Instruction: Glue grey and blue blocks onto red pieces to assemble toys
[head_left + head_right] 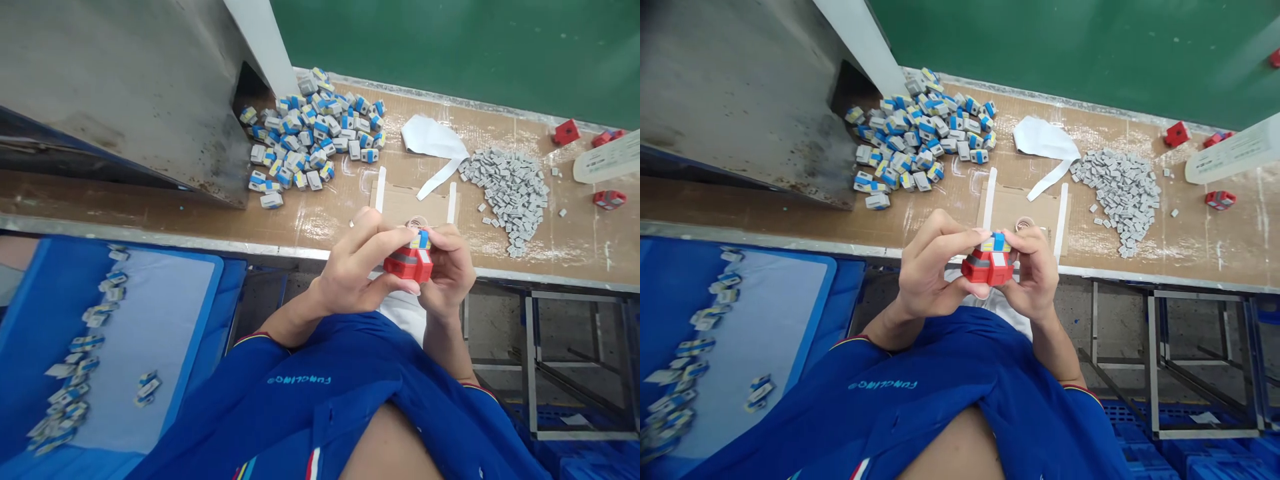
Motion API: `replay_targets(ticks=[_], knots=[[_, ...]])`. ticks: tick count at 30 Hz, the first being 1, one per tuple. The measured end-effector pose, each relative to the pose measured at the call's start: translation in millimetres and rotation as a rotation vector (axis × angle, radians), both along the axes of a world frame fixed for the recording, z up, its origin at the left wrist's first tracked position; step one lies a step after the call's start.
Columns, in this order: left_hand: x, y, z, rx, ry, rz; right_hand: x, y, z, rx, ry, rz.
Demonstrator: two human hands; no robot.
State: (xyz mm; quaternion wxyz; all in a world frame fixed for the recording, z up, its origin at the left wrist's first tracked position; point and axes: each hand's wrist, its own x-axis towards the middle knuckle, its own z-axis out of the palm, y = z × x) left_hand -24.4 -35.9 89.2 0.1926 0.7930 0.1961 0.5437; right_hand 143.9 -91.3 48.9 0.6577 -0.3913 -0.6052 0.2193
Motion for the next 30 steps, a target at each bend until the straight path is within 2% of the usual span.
replay_targets(ticks=[5, 14, 30], knots=[[5.0, -5.5, 5.1, 0.006, 0.038, 0.004, 2.3, -0.2, 4.8, -0.004, 0.02, -0.008], [4.0, -10.0, 2.8, -0.015, 0.003, -0.003, 1.6, 3.5, 10.1, 0.057, -0.058, -0.035], [-2.0, 5.2, -9.7, -0.013, -0.046, -0.038, 4.8, 9.8, -8.9, 0.035, -0.095, 0.004]])
